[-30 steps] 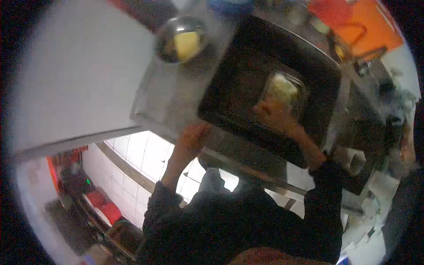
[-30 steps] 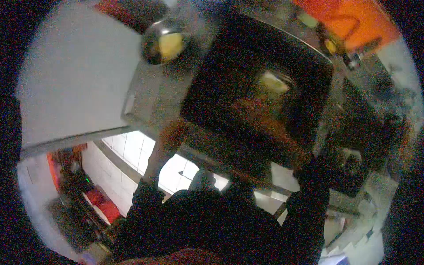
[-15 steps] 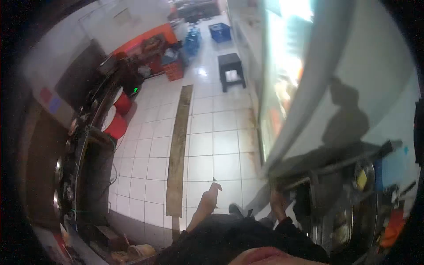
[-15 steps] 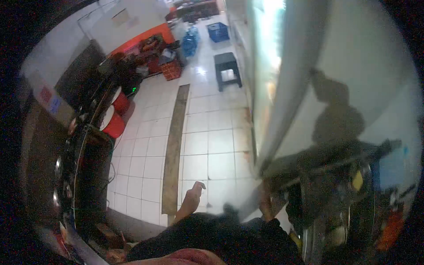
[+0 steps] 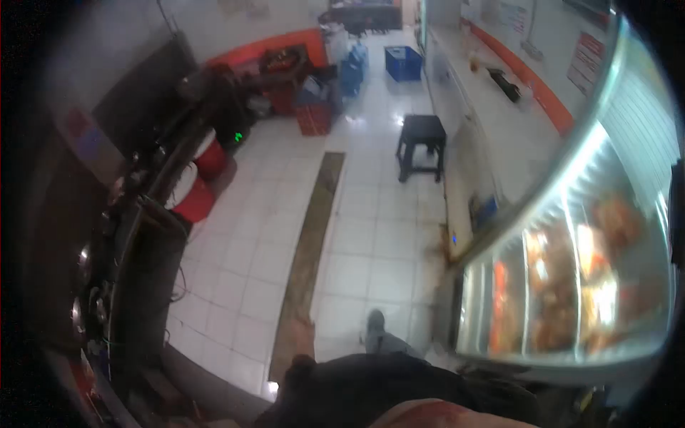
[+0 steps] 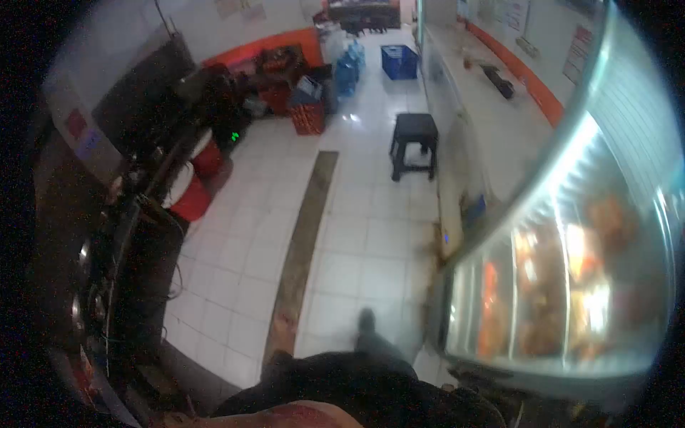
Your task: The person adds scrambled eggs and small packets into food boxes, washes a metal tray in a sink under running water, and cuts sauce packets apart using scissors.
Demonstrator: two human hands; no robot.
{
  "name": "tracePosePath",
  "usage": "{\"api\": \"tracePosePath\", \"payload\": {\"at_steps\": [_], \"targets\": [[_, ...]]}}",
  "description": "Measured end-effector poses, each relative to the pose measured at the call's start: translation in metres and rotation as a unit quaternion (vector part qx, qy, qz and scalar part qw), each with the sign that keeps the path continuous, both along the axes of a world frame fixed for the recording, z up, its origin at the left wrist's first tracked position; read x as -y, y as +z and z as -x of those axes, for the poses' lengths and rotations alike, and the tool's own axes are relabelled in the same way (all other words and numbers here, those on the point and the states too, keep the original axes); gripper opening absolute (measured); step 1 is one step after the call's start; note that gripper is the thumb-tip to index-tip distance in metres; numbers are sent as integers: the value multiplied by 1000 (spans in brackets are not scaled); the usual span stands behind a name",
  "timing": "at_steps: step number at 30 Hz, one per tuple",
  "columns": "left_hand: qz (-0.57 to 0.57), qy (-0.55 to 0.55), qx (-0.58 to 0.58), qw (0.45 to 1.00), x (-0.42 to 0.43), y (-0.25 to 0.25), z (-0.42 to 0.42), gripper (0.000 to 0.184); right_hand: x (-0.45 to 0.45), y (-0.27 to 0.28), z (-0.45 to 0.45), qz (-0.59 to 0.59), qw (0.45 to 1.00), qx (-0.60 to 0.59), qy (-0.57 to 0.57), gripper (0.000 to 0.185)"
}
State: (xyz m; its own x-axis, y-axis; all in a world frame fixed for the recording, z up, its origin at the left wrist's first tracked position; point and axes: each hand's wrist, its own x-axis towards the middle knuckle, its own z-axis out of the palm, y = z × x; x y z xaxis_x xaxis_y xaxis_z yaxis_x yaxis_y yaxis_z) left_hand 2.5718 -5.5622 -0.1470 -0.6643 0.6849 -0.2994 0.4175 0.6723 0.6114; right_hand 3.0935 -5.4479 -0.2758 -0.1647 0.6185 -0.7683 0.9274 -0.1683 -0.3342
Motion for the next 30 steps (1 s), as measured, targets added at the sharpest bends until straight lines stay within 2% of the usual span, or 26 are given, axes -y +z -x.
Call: {"api": "tracePosePath", "payload": {"at_steps": [2, 3, 6, 9, 10, 11, 12, 13, 14, 16, 17, 18, 19, 20, 21, 22, 25, 26, 28, 29, 30], "targets": [[192, 130, -70, 970, 34, -60, 50, 67, -65, -14, 41, -45, 996, -19, 73, 44], [246, 178, -79, 950, 56, -78, 72, 65, -99, -20, 63, -81, 990, -30, 115, 44], [272, 322, -20, 906, 102, -81, 122, 62, -222, -20, 154, -226, 946, -65, 225, 46], [270, 432, 31, 860, 116, -77, 149, 59, -365, 110, 320, -302, 919, -55, 246, 45], [269, 456, 46, 847, 113, -79, 156, 58, -417, 63, 357, -398, 877, -81, 257, 44], [271, 474, 56, 836, 104, -82, 165, 57, -444, 109, 408, -333, 914, -43, 229, 43], [270, 482, 66, 830, 90, -84, 176, 56, -472, 117, 445, -375, 897, -106, 211, 41], [267, 488, 75, 828, 72, -88, 189, 56, -487, 109, 471, -369, 899, -110, 209, 41], [262, 488, 79, 829, 49, -90, 207, 55, -497, 105, 503, -369, 895, -186, 171, 40], [243, 472, 100, 841, -18, -100, 251, 55, -527, 114, 555, -365, 870, -307, 125, 35], [234, 455, 105, 853, -55, -105, 277, 55, -534, 130, 565, -327, 877, -297, 188, 33], [217, 434, 109, 868, -99, -112, 309, 55, -549, 85, 568, -346, 869, -235, 265, 26], [195, 407, 115, 885, -152, -119, 344, 55, -552, 65, 566, -368, 880, -184, 239, 17], [162, 380, 125, 902, -208, -124, 379, 55, -563, 58, 554, -275, 930, -175, 169, 10], [109, 363, 154, 913, -271, -129, 417, 55, -579, -2, 530, -308, 906, -131, 258, 12], [35, 359, 206, 909, -337, -133, 450, 56, -579, 8, 514, -263, 943, -29, 202, 15], [-231, 388, 390, 803, -551, -139, 524, 57, -606, 1, 428, -124, 981, 111, 95, 24], [-315, 414, 380, 764, -624, -110, 522, 51, -617, 3, 401, -79, 983, 150, 64, 28], [-387, 379, 463, 701, -753, -69, 514, 49, -649, 2, 357, -10, 976, 216, 14, 35], [-377, 381, 469, 702, -783, -77, 510, 49, -665, 2, 340, 17, 970, 241, 2, 39], [-370, 346, 467, 725, -808, -72, 511, 48, -679, -2, 331, 31, 968, 249, -3, 43]]}}
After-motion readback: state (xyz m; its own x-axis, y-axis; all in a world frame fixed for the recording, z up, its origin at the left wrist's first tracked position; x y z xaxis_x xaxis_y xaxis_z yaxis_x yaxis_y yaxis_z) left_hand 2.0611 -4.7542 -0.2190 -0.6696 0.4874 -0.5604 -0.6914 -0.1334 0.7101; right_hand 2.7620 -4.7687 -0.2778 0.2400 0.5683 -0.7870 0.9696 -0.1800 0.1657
